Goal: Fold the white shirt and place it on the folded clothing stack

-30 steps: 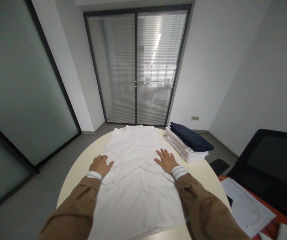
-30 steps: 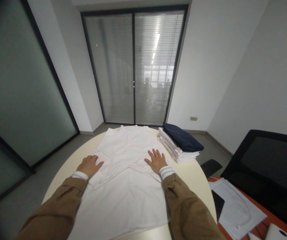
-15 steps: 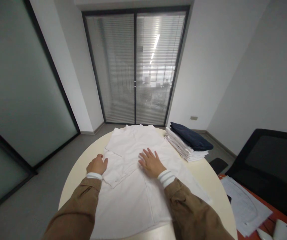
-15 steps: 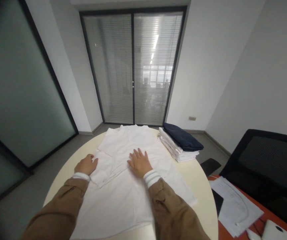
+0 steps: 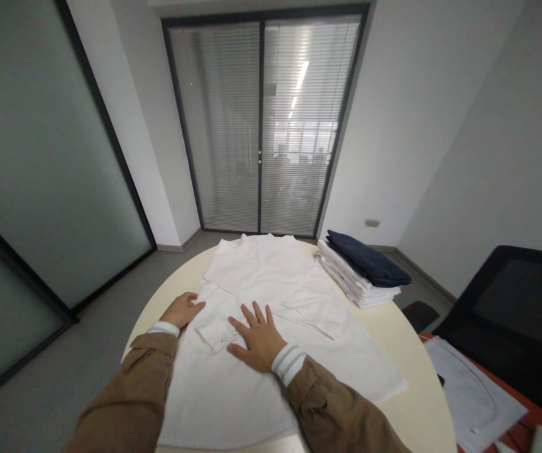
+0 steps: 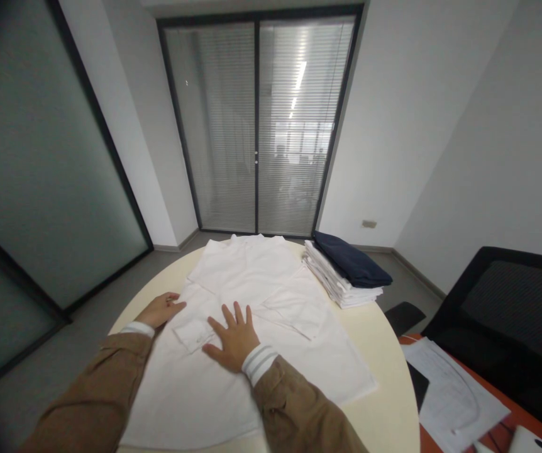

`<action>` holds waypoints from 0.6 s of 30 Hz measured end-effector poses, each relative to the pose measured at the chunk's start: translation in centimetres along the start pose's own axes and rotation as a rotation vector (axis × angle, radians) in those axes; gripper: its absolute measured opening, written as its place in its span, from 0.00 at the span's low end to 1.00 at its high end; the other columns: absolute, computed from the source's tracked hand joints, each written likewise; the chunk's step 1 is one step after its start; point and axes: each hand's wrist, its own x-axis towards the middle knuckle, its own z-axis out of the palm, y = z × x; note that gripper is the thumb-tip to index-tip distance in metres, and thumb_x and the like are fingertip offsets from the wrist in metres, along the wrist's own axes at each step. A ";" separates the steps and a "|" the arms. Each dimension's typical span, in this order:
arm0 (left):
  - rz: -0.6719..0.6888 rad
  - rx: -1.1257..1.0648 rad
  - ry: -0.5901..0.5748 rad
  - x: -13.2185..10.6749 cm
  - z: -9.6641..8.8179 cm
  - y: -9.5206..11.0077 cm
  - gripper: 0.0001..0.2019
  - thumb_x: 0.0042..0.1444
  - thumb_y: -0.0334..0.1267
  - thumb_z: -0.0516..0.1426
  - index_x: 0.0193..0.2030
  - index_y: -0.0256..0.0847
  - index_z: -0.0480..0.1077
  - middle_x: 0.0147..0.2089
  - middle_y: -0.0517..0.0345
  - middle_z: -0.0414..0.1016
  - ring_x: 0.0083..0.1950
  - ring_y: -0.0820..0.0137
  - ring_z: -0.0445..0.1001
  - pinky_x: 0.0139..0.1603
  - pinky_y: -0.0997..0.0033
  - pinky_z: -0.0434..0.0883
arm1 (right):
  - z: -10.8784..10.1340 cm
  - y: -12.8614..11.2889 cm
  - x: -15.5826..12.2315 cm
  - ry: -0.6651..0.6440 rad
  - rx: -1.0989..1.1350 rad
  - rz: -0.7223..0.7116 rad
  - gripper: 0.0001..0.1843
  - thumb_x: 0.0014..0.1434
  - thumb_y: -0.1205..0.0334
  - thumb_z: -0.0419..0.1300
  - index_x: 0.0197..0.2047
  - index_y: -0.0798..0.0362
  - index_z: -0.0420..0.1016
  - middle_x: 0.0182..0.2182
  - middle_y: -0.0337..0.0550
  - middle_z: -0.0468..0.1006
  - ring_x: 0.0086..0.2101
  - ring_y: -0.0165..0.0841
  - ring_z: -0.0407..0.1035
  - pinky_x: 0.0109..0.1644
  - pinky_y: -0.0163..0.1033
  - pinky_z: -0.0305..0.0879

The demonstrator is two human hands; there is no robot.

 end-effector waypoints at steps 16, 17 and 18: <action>0.221 -0.817 -0.274 -3.5 1.1 7.5 0.32 0.35 0.42 0.69 0.50 0.33 0.72 0.46 0.45 0.82 0.48 0.51 0.79 0.52 0.57 0.74 | -0.5 0.5 0.1 -0.006 0.315 0.038 0.32 0.63 0.48 0.55 0.68 0.48 0.60 0.69 0.51 0.58 0.70 0.51 0.40 0.70 0.64 0.29; 0.245 -0.805 -0.252 -3.3 1.5 8.4 0.31 0.36 0.42 0.69 0.50 0.32 0.73 0.46 0.45 0.82 0.49 0.51 0.79 0.53 0.57 0.74 | -0.5 0.7 0.2 0.014 0.418 0.052 0.29 0.64 0.52 0.54 0.66 0.49 0.62 0.65 0.51 0.65 0.68 0.47 0.49 0.71 0.62 0.33; 0.268 -0.797 -0.245 -3.3 2.0 9.2 0.31 0.37 0.42 0.68 0.50 0.33 0.73 0.45 0.45 0.82 0.50 0.51 0.79 0.53 0.57 0.74 | -0.6 1.0 0.4 0.036 0.534 0.060 0.26 0.64 0.54 0.52 0.64 0.49 0.63 0.61 0.50 0.71 0.65 0.44 0.57 0.70 0.59 0.39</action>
